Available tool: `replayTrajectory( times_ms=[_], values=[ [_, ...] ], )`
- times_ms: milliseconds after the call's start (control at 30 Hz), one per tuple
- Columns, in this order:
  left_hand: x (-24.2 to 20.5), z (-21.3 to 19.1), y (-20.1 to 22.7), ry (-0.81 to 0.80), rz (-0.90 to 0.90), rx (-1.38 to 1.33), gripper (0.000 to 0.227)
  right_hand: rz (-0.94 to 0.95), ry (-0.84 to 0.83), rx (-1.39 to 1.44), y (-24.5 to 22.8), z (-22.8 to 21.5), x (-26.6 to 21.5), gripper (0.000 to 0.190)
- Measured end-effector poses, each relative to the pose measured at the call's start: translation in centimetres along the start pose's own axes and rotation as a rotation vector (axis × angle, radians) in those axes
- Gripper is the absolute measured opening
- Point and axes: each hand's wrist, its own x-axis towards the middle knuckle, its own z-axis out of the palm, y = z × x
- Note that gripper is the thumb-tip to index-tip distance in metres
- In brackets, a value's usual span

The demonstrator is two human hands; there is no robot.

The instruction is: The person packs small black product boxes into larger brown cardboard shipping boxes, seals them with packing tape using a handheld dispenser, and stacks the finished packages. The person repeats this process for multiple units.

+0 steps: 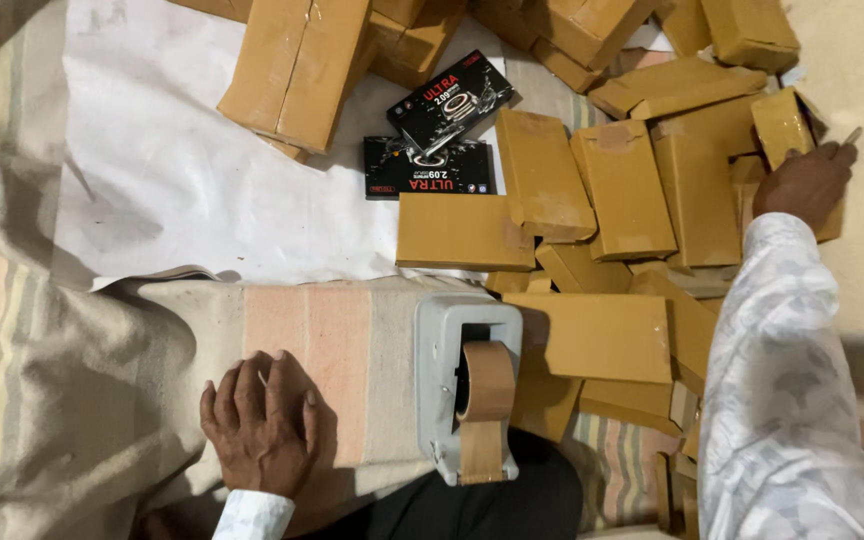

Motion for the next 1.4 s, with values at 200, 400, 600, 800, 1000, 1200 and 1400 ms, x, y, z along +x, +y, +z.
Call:
replayTrajectory(
  times_ms=[200,400,600,800,1000,1200,1400],
  values=[
    [0.3,-0.6,0.1,0.038,0.01,-0.064,0.058,-0.359,0.211,0.345,-7.3,-18.2,-3.1,0.034],
    [-0.3,0.1,-1.2,0.129,0.008,-0.174,0.047,-0.477,0.24,0.843,-20.6,-35.9,-16.5,0.052],
    [0.9,2.4,-5.7,0.061,-0.563,-1.248,0.054,-0.292,-0.063,1.256,-28.2,-38.8,-33.5,0.051],
    [0.0,-1.8,-8.5,0.315,-0.31,-1.035,0.066,-0.225,-0.497,1.338,-34.8,-31.7,-39.3,0.032],
    [0.1,-7.6,-3.8,0.275,0.085,-0.349,0.045,-0.34,-0.161,1.086,-36.1,-29.9,-38.7,0.022],
    [2.9,-5.8,-1.7,0.047,0.312,-0.262,0.044,-0.246,-0.413,1.164,-36.6,-27.5,-27.3,0.015],
    [2.5,-4.0,-1.8,0.094,0.309,-0.236,0.046,-0.491,-0.36,0.678,-38.8,-17.7,-17.6,0.018]
  ],
)
